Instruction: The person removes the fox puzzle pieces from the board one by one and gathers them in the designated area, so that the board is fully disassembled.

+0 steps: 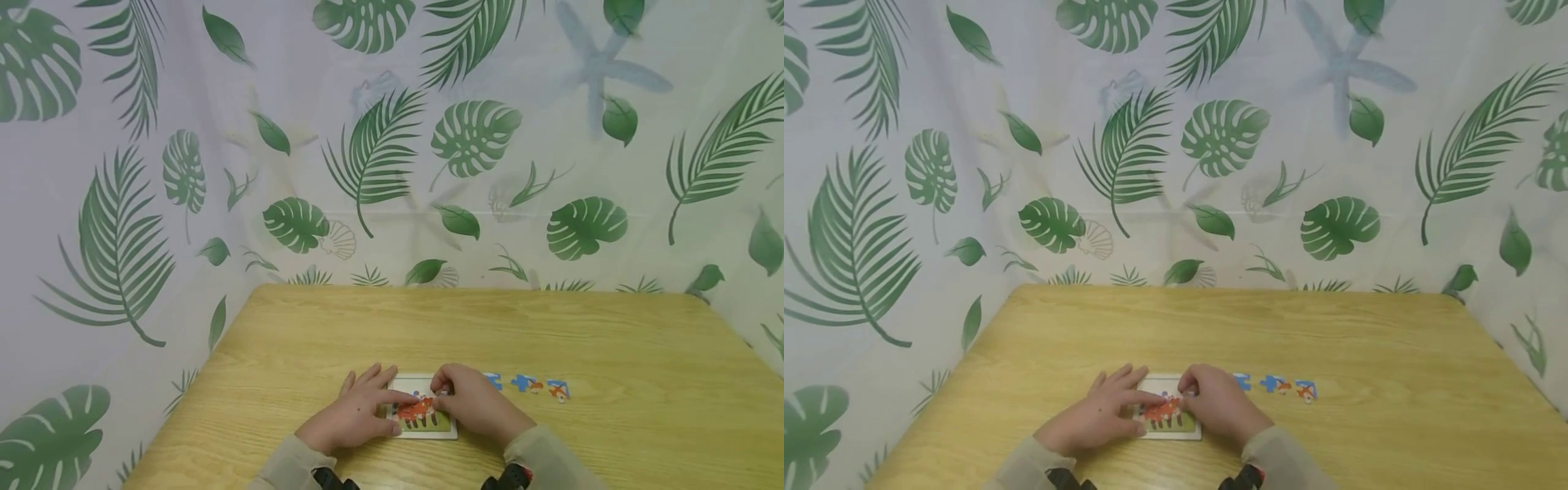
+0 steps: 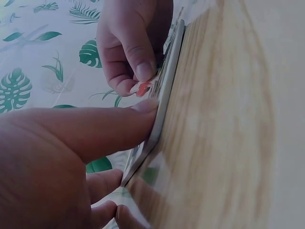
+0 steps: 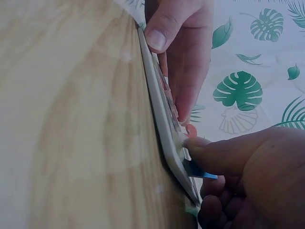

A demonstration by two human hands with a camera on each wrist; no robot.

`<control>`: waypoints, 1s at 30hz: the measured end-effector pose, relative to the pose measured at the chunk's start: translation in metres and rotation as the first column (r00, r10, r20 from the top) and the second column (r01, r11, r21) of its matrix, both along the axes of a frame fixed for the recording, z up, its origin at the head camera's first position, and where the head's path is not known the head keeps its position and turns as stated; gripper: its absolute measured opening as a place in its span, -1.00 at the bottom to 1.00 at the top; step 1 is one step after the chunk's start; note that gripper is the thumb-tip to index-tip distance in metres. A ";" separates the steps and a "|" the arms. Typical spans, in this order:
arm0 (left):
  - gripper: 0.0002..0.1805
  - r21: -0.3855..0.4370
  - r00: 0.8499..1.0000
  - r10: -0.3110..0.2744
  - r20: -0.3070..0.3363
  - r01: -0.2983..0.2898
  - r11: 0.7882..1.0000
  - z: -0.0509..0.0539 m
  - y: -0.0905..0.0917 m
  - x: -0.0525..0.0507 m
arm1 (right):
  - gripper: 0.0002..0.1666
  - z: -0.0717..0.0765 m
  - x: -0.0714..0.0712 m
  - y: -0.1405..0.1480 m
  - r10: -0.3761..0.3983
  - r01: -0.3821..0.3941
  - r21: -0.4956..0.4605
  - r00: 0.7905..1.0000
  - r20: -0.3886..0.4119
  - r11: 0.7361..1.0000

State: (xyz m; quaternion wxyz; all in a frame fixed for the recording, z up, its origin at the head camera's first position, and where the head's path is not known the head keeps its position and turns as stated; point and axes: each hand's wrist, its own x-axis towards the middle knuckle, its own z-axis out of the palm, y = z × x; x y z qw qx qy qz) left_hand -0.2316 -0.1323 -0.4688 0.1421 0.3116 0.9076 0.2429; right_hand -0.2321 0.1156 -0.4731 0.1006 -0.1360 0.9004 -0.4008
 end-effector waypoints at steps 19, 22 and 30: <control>-0.40 0.015 1.000 0.004 0.000 -0.004 1.000 -0.001 -0.001 -0.001 | -0.94 0.002 -0.002 0.007 0.005 -0.006 -0.077 1.000 -0.012 0.997; -0.34 0.022 1.000 0.014 0.001 -0.014 1.000 -0.001 0.000 -0.002 | -0.97 0.002 -0.002 0.007 0.009 -0.010 -0.035 0.999 -0.039 0.999; -0.13 0.038 0.997 0.070 0.013 -0.071 0.997 0.000 0.002 0.001 | -0.91 0.002 -0.002 0.011 0.033 -0.027 0.053 0.993 -0.113 0.998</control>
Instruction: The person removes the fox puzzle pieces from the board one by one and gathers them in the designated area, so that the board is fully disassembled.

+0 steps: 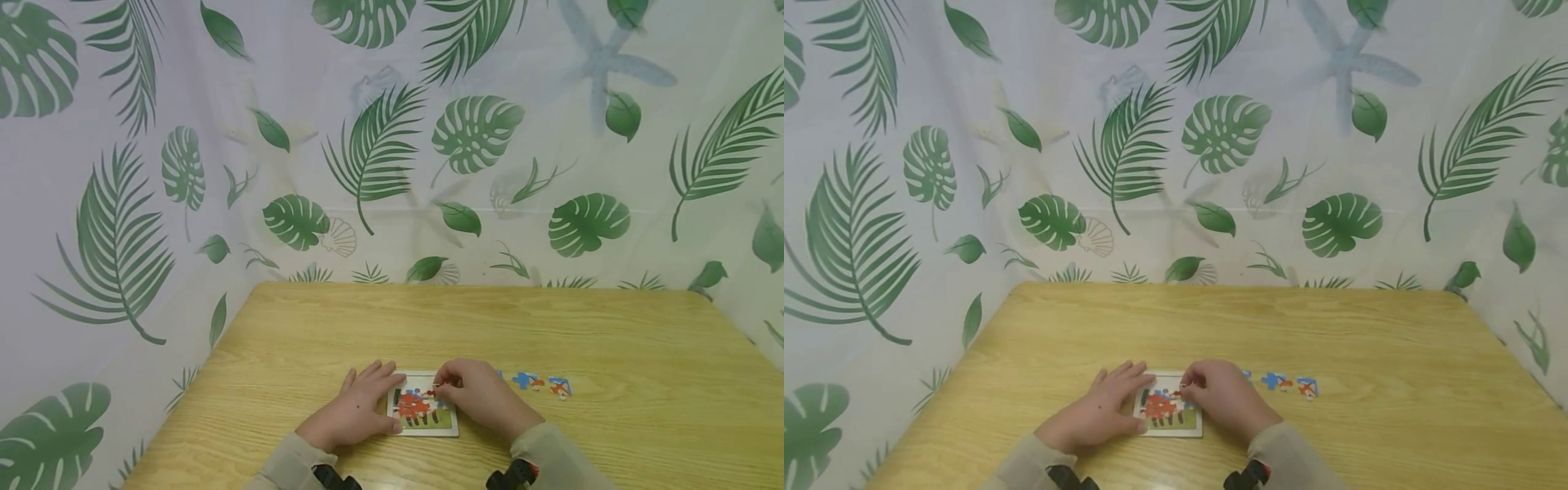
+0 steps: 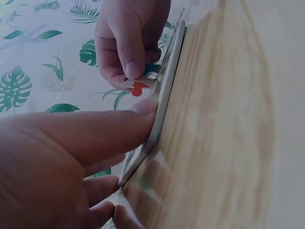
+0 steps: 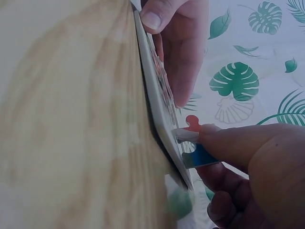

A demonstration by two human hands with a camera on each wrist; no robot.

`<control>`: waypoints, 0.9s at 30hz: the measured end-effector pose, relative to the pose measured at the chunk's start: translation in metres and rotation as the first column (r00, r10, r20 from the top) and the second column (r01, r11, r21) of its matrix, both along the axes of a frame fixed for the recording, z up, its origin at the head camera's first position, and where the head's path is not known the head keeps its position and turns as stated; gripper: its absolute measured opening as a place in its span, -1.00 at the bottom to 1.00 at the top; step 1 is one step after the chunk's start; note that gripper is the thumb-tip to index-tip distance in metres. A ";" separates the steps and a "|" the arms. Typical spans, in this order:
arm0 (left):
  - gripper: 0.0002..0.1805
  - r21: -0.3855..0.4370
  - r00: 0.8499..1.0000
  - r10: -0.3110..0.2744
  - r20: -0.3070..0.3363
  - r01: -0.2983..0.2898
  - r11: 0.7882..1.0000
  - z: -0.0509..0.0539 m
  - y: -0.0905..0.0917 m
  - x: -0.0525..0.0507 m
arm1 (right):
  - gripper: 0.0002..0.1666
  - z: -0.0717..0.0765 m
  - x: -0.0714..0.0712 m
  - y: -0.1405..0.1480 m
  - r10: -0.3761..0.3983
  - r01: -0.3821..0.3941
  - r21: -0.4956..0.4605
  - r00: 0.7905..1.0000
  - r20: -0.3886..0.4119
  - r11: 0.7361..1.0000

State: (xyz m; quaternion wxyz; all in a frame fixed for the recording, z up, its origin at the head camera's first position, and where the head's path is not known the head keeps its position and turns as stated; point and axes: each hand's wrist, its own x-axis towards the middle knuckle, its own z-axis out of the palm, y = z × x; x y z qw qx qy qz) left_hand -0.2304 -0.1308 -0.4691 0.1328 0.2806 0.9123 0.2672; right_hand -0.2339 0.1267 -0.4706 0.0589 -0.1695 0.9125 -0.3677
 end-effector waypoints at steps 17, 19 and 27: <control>0.00 -0.012 0.999 0.011 0.032 -0.011 1.000 -0.001 0.000 -0.002 | -0.83 0.007 -0.001 0.003 -0.095 0.095 0.032 0.995 -0.002 0.995; 0.02 -0.005 0.999 0.011 0.032 -0.011 1.000 -0.001 0.000 -0.002 | -0.83 0.008 -0.002 0.004 -0.112 0.112 0.030 0.994 0.007 0.993; 0.14 0.002 0.999 0.005 0.032 -0.005 1.000 -0.003 -0.002 -0.002 | -0.84 0.014 -0.004 0.017 -0.139 0.138 0.018 0.990 0.026 0.990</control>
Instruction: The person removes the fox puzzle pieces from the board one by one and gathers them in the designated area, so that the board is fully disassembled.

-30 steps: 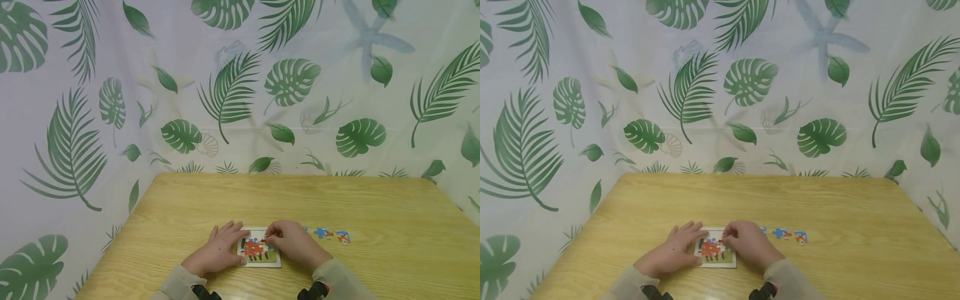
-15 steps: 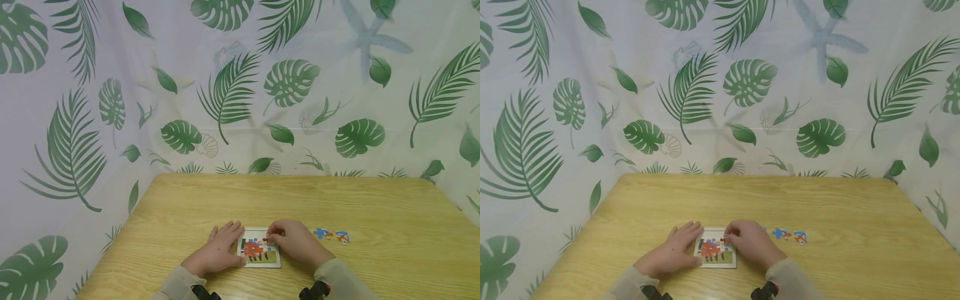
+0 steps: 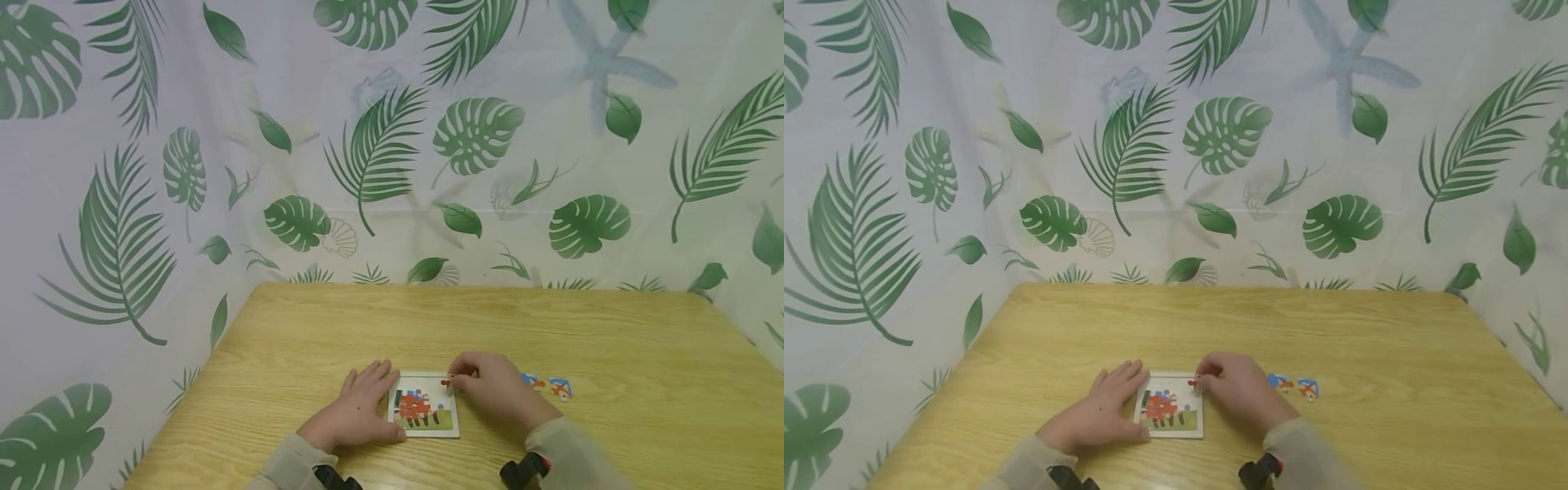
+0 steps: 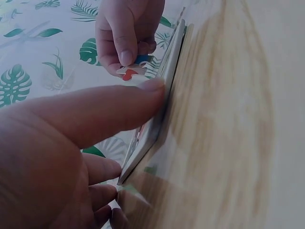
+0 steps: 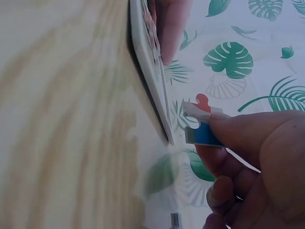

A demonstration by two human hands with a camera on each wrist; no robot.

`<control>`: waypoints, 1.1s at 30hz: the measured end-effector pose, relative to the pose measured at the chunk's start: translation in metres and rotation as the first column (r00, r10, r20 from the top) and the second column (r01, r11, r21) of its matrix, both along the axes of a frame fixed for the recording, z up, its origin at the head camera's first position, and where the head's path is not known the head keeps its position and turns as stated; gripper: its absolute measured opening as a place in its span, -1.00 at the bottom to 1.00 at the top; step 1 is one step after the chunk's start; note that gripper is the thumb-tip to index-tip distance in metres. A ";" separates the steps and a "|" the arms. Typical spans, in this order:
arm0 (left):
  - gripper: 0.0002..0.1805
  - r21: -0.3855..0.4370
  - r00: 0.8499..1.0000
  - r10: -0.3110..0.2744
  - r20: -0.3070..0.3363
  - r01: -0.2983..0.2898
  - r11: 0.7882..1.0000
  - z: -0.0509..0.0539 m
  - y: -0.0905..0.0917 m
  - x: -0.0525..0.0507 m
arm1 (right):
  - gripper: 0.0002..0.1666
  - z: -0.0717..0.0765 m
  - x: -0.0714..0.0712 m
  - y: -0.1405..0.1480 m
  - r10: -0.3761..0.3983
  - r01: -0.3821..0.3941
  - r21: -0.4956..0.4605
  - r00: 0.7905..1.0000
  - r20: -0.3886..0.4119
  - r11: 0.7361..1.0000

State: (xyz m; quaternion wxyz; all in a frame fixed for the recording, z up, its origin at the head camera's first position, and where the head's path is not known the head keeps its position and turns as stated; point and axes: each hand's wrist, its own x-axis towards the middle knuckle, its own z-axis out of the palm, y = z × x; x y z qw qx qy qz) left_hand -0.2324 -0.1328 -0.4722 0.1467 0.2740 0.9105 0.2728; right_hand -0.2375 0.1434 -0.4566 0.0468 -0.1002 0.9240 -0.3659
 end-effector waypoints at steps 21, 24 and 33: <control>0.13 -0.009 1.000 -0.008 -0.018 0.008 1.000 0.002 0.000 -0.002 | -0.89 0.006 0.005 0.066 0.001 -0.001 0.040 1.000 -0.002 0.999; 0.12 -0.016 1.000 -0.009 -0.024 0.008 1.000 0.000 0.000 -0.003 | -0.89 0.004 0.009 0.080 -0.004 0.004 0.041 1.000 0.013 0.999; 0.12 -0.028 1.000 0.001 -0.019 -0.002 1.000 -0.003 0.000 -0.003 | -0.85 0.001 0.024 0.116 -0.017 0.015 0.052 0.999 0.039 0.999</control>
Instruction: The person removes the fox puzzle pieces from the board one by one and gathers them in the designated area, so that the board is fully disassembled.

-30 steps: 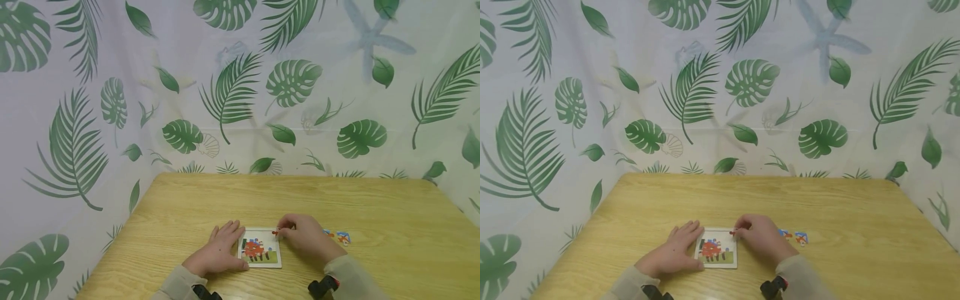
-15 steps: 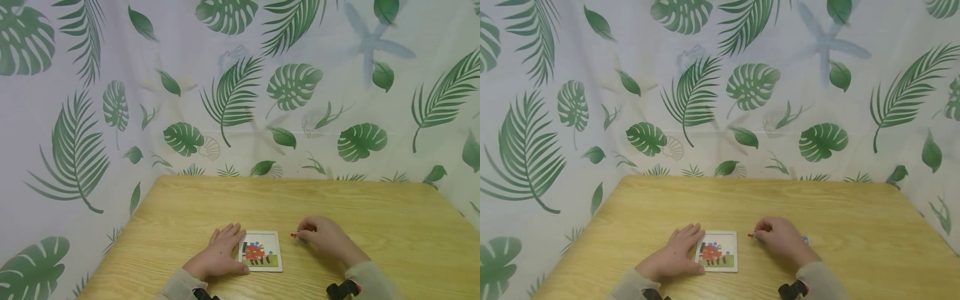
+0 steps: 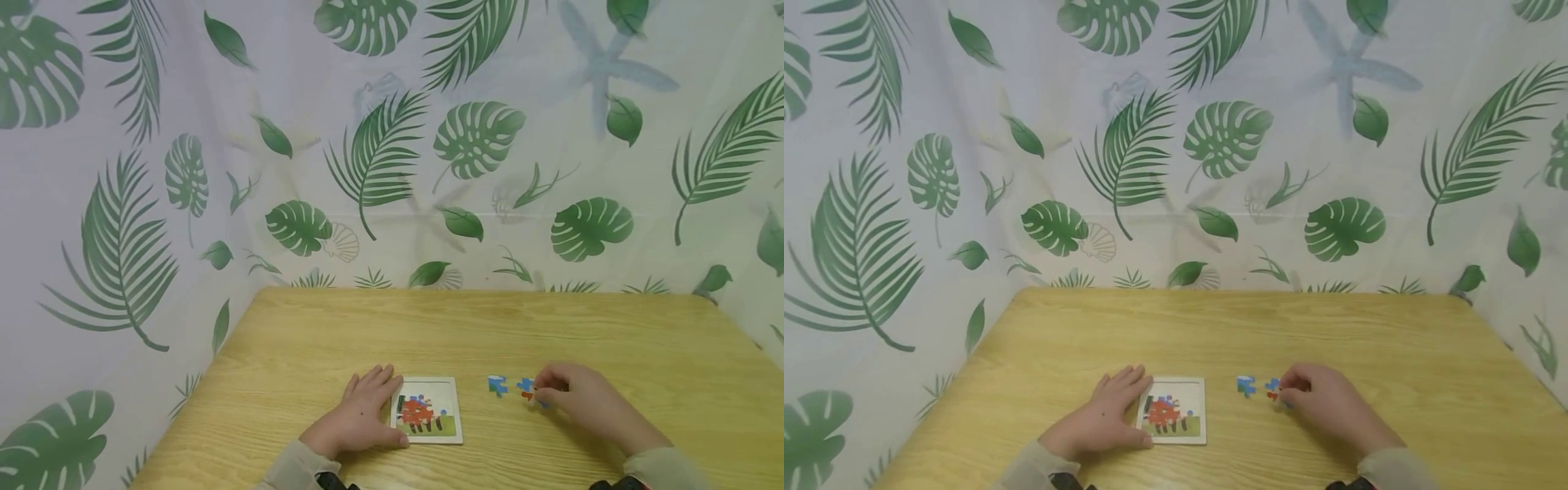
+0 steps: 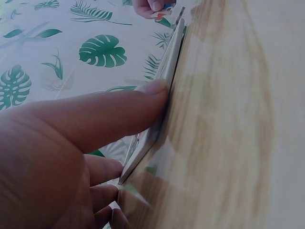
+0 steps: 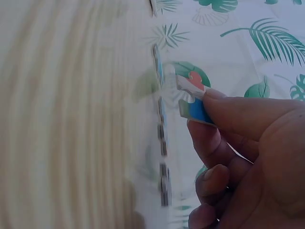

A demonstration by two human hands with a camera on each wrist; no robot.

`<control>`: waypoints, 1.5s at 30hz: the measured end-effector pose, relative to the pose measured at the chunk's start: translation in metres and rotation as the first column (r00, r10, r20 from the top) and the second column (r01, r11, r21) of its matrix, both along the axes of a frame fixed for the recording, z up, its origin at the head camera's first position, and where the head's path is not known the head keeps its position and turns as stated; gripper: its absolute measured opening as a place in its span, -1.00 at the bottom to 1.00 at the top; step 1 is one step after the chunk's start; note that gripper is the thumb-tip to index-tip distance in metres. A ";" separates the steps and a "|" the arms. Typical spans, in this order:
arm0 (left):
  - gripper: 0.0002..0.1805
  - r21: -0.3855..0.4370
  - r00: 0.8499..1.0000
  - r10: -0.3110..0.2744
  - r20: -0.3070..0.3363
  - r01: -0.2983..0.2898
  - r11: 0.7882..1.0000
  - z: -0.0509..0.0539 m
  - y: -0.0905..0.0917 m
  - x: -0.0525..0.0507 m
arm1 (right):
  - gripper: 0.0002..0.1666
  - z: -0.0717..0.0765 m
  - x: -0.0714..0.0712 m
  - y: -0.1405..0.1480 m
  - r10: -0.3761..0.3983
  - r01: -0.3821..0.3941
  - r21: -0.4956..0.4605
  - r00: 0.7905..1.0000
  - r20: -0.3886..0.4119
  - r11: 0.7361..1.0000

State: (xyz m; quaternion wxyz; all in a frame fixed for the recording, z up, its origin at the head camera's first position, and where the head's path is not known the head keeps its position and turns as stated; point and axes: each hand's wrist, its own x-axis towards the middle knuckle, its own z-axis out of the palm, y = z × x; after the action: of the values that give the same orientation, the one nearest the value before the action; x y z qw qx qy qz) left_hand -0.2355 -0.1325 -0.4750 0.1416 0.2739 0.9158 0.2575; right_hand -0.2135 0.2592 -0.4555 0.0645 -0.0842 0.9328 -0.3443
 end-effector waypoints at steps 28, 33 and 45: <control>0.12 0.008 1.000 -0.011 0.004 0.011 1.000 0.005 -0.003 -0.003 | -0.95 -0.012 0.014 0.041 0.007 -0.002 0.103 0.999 -0.041 0.995; 0.13 -0.007 1.000 0.001 -0.010 -0.001 1.000 0.004 -0.002 -0.002 | -0.95 -0.014 0.013 0.039 -0.029 0.032 0.098 0.999 -0.026 0.995; 0.14 0.006 1.000 0.005 0.009 -0.005 1.000 0.002 0.000 0.001 | -0.90 -0.016 0.017 0.041 -0.021 0.020 0.075 1.000 0.020 0.997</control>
State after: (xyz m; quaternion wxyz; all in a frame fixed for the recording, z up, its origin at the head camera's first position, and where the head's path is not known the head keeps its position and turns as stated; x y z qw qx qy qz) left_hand -0.2349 -0.1325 -0.4734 0.1444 0.2706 0.9150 0.2620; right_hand -0.1960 0.3005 -0.4714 0.0735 -0.0687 0.9451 -0.3109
